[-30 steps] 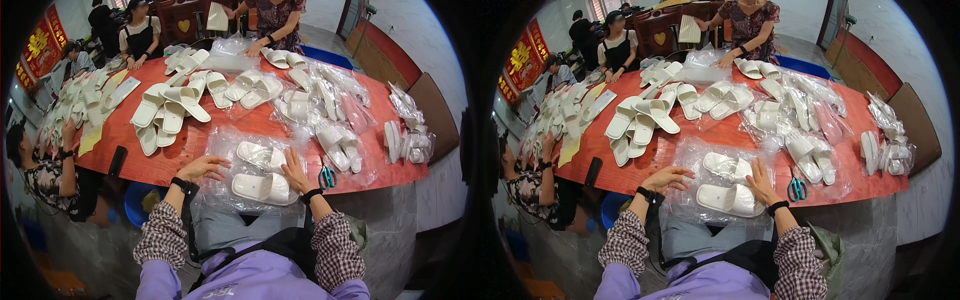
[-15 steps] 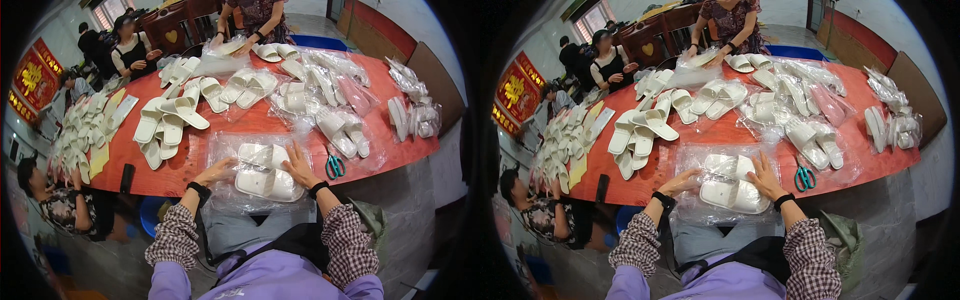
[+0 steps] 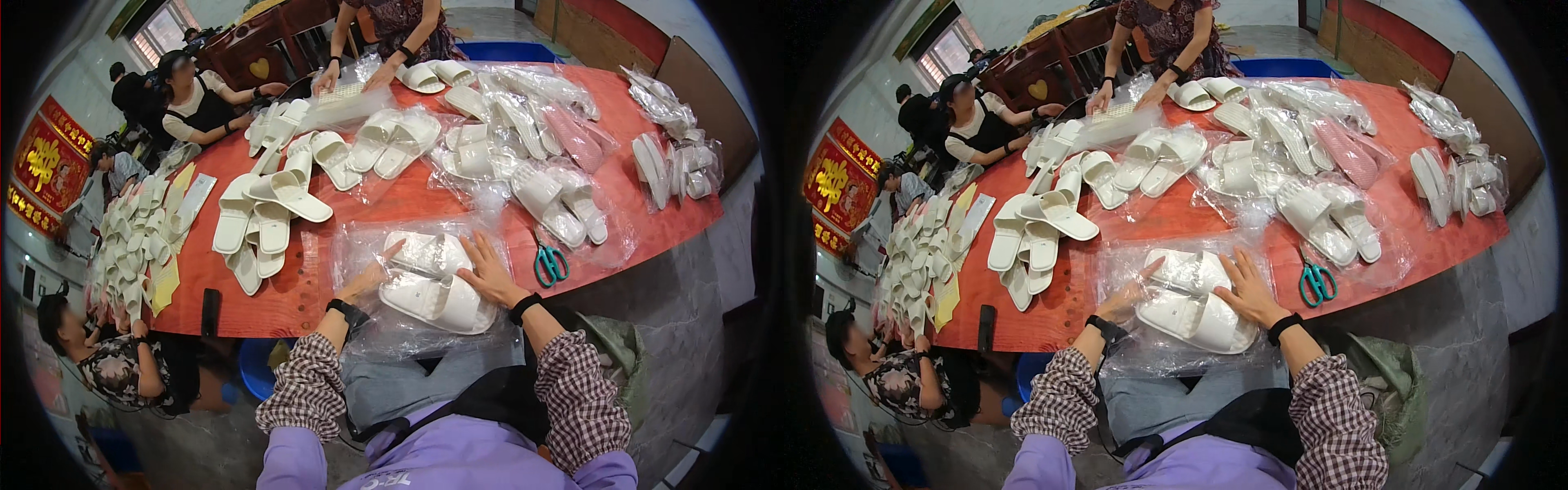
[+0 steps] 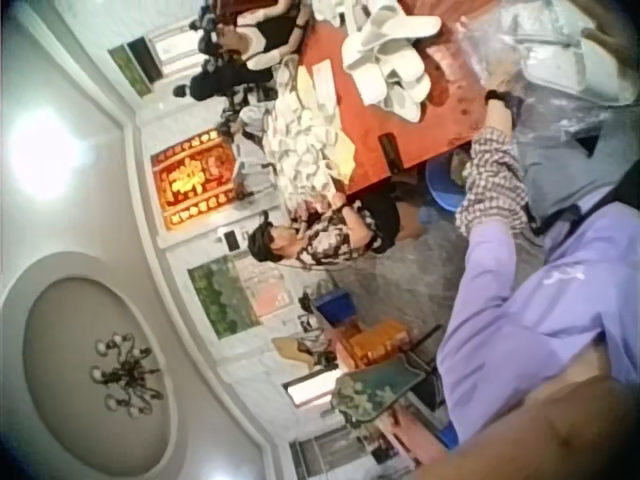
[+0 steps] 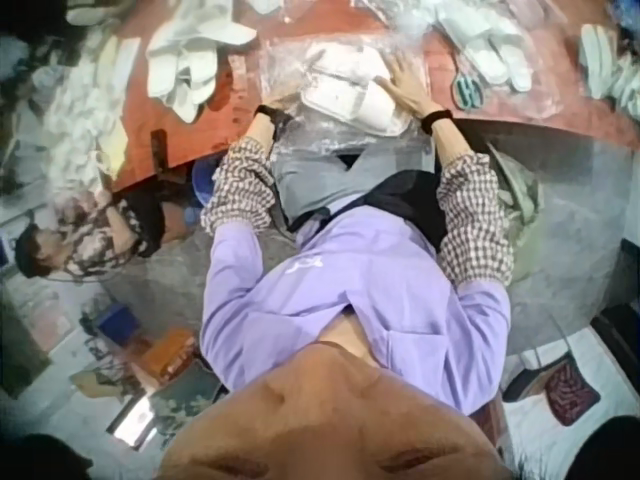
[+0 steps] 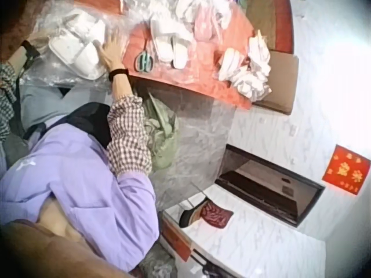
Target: Packing white slippers into individual plastic bags and then into a larger green storage sack.
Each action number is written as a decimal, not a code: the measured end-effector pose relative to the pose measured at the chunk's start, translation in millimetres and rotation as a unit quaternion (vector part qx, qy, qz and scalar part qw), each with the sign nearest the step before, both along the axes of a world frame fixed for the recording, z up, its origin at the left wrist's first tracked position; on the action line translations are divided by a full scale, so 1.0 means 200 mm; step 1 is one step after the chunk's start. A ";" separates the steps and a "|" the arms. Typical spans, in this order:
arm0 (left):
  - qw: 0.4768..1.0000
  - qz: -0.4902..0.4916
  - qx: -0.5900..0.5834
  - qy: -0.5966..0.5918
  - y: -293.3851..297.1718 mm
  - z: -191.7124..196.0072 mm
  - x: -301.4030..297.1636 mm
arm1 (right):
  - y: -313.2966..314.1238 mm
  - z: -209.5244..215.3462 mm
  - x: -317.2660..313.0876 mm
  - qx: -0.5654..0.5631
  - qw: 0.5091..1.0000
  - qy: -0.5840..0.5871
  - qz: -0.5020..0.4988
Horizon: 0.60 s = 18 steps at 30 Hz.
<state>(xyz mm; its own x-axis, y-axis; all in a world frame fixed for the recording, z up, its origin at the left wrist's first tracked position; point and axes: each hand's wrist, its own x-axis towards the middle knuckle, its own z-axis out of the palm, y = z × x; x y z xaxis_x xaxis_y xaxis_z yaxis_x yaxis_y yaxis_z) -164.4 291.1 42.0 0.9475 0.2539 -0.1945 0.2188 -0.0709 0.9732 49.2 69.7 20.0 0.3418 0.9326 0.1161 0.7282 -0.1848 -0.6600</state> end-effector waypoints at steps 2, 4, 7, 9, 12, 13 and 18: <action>0.972 0.084 -0.219 -0.022 -0.06 0.03 -0.01 | 0.01 0.01 -0.01 -0.006 1.000 0.002 0.002; 0.969 0.119 -0.215 -0.014 -0.06 0.02 -0.03 | 0.02 0.01 -0.02 -0.009 1.000 -0.003 0.004; 0.977 0.193 -0.091 0.028 -0.04 0.01 -0.17 | 0.04 -0.03 -0.03 0.004 1.000 -0.010 -0.005; 0.952 0.298 -0.071 -0.006 -0.02 0.02 -0.31 | 0.04 -0.06 -0.02 0.019 0.998 -0.061 -0.019; 0.886 0.447 -0.095 -0.080 0.01 0.04 -0.65 | 0.02 -0.01 -0.03 0.002 0.997 -0.076 -0.011; 0.856 0.500 -0.097 -0.093 0.01 0.06 -0.77 | 0.02 -0.01 -0.03 -0.013 0.995 -0.103 -0.002; 0.784 0.576 -0.127 -0.195 -0.02 0.17 -1.27 | 0.00 0.03 -0.06 -0.051 0.986 -0.155 0.034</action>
<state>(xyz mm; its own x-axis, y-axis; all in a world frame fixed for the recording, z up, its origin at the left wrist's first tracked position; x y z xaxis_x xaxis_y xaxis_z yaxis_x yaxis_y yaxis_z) -418.1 286.6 75.5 0.1182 0.9844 -0.1305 -0.3224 0.1624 0.9326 38.2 69.4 25.5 0.2407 0.9644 0.1096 0.9048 -0.1821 -0.3849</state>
